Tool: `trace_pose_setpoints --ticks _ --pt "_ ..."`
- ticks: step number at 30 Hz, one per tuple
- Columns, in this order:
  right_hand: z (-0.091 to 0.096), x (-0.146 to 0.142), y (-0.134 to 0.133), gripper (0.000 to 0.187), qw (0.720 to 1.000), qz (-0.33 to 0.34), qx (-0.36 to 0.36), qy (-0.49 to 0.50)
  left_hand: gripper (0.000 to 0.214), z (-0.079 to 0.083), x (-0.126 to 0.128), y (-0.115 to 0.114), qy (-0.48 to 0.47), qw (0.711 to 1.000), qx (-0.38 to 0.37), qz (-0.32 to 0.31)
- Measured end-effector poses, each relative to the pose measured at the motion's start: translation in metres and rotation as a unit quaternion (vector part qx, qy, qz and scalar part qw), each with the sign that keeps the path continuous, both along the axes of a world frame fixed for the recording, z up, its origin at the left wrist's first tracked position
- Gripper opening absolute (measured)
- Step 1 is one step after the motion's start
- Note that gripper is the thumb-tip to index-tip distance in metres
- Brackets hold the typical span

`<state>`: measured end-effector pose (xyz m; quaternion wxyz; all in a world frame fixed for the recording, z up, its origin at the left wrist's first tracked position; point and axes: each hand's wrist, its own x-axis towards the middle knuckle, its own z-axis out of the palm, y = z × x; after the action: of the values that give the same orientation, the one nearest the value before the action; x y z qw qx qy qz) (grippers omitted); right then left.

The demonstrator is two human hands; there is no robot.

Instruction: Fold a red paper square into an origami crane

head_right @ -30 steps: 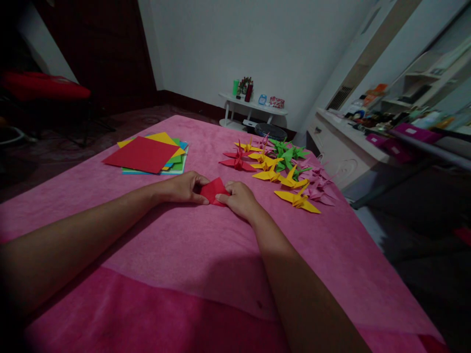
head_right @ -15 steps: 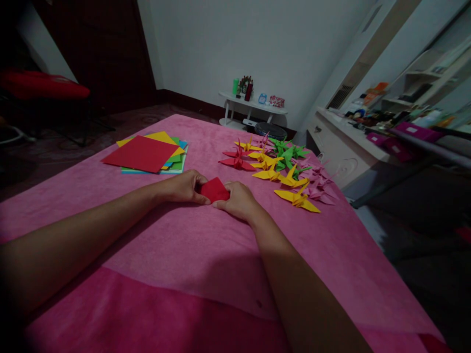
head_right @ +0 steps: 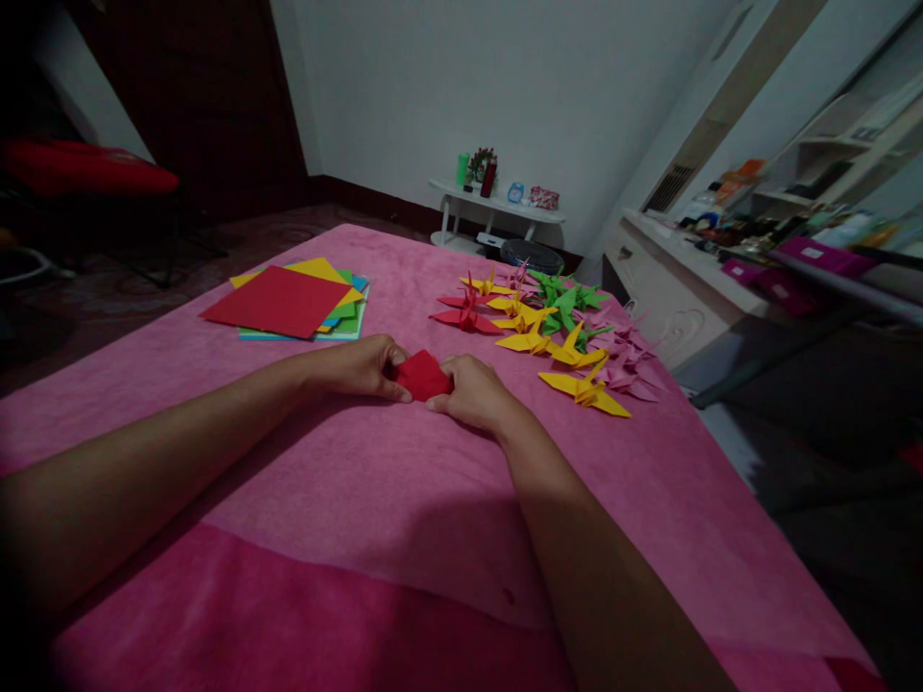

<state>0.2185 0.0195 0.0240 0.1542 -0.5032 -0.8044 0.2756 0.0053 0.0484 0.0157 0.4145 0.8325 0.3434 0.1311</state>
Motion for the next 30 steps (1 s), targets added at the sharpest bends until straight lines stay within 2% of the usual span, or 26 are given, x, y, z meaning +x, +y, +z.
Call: trace_pose_setpoints --ticks 4,12,15,22,30 --pt "0.001 0.004 0.001 0.015 1.0 0.001 -0.012 -0.006 0.023 -0.001 -0.002 0.002 -0.004 1.0 0.005 0.005" --pt "0.002 0.007 0.003 0.019 1.0 -0.005 -0.023 0.0 0.028 0.009 -0.002 0.0 0.052 0.992 0.11 0.031" --pt "0.005 0.006 0.003 0.02 1.0 -0.004 -0.024 -0.006 0.028 0.011 -0.002 -0.001 0.054 0.99 0.122 0.036" --pt "0.008 0.006 0.0 0.021 1.0 -0.002 -0.024 -0.016 0.015 0.007 -0.003 0.001 0.039 0.995 0.087 0.024" --pt "0.005 0.007 0.0 0.02 1.0 0.004 -0.024 -0.001 0.007 0.004 -0.008 0.006 0.008 1.0 0.022 -0.019"
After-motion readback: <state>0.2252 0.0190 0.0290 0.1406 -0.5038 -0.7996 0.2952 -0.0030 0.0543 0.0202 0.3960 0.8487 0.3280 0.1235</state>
